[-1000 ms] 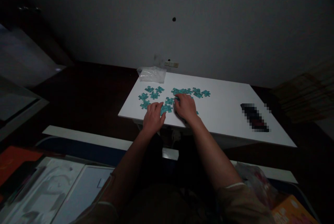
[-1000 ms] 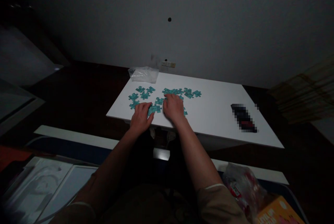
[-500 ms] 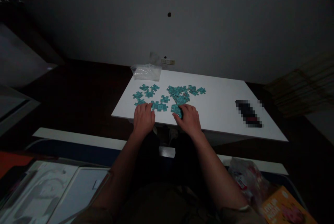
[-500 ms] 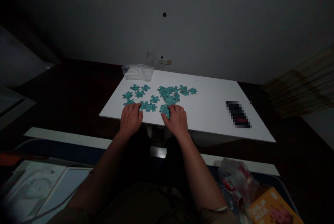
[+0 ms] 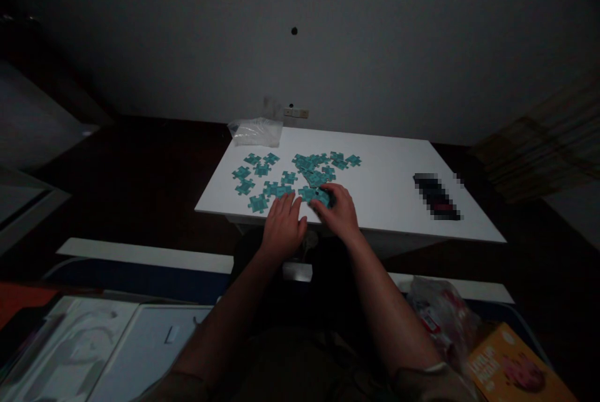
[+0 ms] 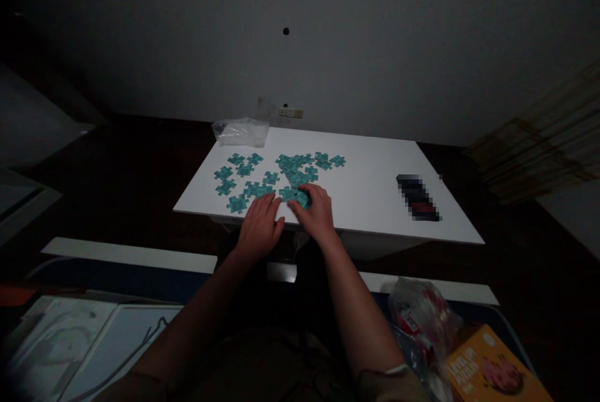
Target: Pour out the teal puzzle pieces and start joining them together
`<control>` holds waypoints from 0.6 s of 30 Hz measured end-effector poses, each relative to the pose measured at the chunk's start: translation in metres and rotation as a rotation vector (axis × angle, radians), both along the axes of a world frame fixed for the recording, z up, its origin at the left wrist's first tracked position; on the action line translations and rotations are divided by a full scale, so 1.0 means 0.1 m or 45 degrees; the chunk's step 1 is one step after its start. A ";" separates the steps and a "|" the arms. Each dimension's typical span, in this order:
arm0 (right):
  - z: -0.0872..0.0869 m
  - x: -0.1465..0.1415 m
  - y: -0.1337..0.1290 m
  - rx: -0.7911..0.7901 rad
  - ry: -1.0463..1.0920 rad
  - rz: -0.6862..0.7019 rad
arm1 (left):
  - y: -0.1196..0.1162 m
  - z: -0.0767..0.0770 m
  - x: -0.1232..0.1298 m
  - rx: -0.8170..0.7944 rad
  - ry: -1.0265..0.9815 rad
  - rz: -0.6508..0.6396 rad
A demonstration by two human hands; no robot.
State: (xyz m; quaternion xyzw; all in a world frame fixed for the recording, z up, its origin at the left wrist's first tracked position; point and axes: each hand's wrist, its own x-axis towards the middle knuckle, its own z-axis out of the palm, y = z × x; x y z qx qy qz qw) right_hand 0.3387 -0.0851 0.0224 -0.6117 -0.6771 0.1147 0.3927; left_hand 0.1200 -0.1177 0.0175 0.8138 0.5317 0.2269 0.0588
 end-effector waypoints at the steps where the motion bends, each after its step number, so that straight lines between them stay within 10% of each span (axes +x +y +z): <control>1: 0.00 0.09 0.00 0.042 0.035 -0.042 | 0.00 -0.01 0.01 -0.005 -0.001 0.003; 9: -0.03 0.86 -0.08 -0.083 -0.258 -0.304 | 0.00 -0.03 0.02 -0.002 0.010 0.026; 18: -0.08 0.87 -0.10 -0.113 -0.306 -0.254 | 0.05 -0.01 0.24 0.008 0.026 -0.065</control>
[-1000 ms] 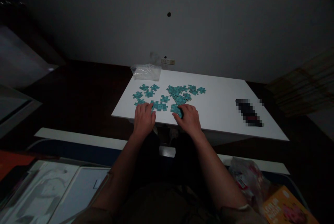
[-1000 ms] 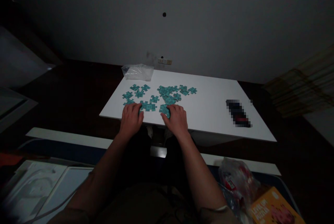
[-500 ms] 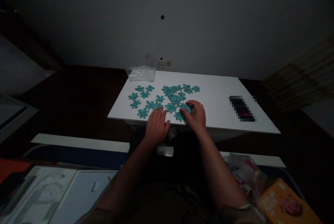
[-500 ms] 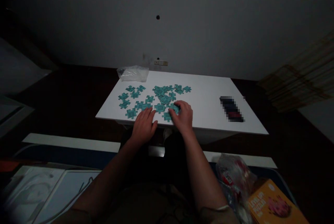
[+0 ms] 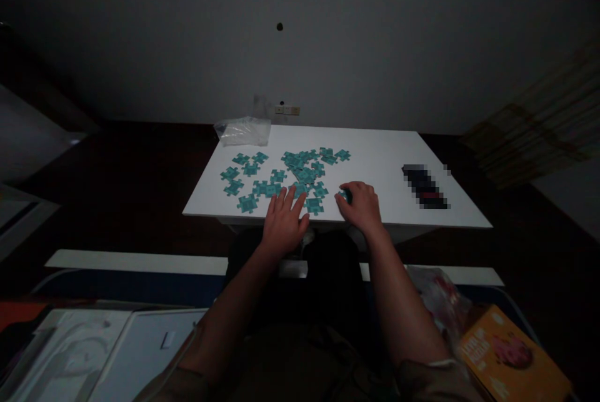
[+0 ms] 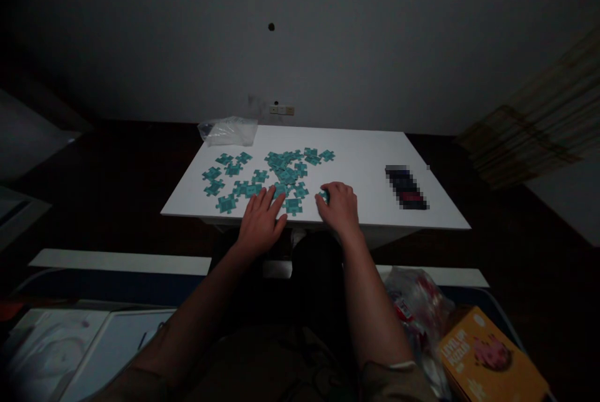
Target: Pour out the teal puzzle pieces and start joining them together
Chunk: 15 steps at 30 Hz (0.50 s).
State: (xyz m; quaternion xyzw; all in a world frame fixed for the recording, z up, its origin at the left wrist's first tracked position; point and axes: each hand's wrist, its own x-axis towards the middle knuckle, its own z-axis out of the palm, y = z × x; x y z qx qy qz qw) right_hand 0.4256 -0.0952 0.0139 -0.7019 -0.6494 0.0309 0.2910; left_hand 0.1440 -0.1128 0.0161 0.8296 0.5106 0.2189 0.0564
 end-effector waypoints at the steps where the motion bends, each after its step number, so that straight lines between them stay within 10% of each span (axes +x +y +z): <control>1: 0.00 0.00 0.00 -0.001 -0.001 0.001 | 0.03 0.01 0.01 0.000 -0.010 0.005; 15: 0.05 -0.06 -0.03 -0.045 -0.063 -0.004 | 0.72 0.28 -0.04 -0.045 -0.036 -0.049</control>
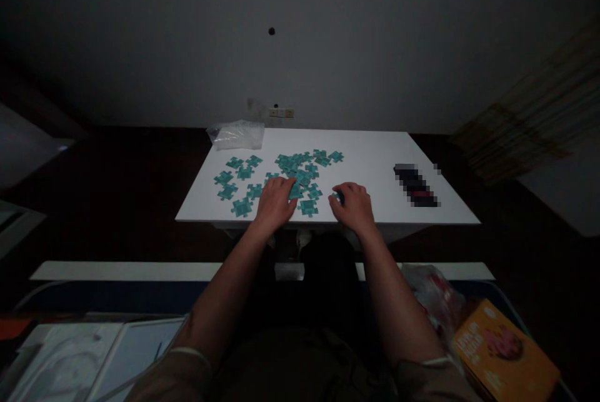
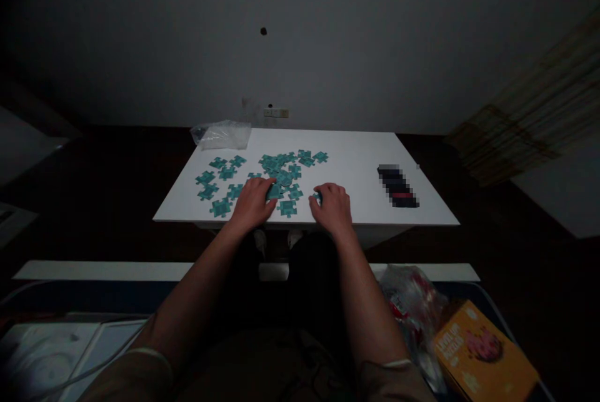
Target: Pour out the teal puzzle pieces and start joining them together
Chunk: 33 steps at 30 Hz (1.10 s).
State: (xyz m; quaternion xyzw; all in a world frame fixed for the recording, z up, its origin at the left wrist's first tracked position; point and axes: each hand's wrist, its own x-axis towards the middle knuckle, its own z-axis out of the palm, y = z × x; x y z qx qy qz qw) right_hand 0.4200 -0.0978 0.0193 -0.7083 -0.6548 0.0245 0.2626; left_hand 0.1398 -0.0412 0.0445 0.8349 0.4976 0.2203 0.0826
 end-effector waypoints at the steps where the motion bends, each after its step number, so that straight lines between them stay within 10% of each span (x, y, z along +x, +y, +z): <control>1: 0.01 0.00 0.00 0.003 0.005 0.002 | -0.02 -0.02 -0.03 0.021 -0.027 -0.006; 11: -0.01 0.00 0.00 0.031 0.021 0.012 | -0.46 -0.21 -0.37 0.022 -0.055 0.184; 33: -0.07 0.02 0.01 0.077 -0.007 0.025 | -0.79 -0.10 -0.08 -0.021 0.110 0.221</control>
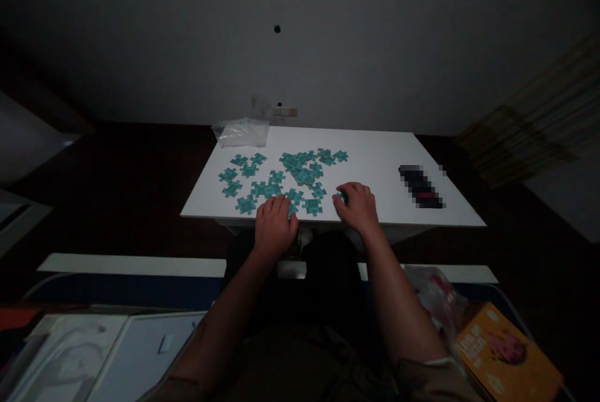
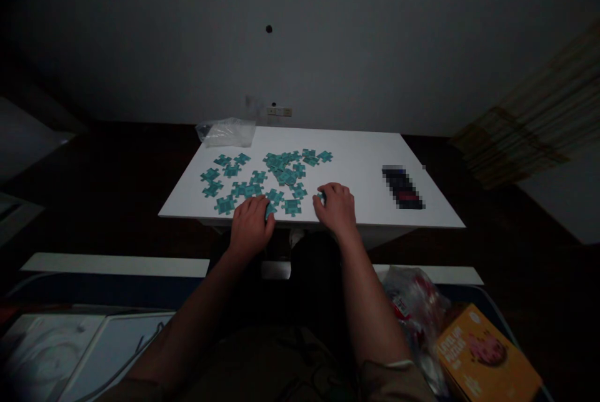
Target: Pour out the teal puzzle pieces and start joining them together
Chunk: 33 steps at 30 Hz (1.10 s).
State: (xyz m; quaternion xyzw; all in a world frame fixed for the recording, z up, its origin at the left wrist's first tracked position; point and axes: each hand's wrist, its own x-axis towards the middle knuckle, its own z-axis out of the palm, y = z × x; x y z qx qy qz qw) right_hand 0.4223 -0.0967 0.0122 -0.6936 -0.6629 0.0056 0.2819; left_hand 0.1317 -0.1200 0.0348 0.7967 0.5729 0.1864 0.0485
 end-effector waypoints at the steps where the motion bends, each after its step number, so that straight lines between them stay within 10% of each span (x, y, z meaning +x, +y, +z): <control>1: 0.00 0.00 0.00 -0.003 -0.002 0.000 | 0.02 0.01 0.02 -0.007 0.006 -0.004; 11: 0.01 -0.01 0.00 -0.047 -0.047 -0.013 | 0.35 0.18 0.21 -0.127 0.067 -0.063; 21: 0.08 -0.07 0.01 -0.076 -0.046 -0.025 | 0.25 -0.02 -0.10 0.018 -0.077 -0.007; 33: 0.33 -0.87 0.71 -0.196 -0.161 0.098 | 0.24 -0.07 -0.13 0.027 -0.012 0.001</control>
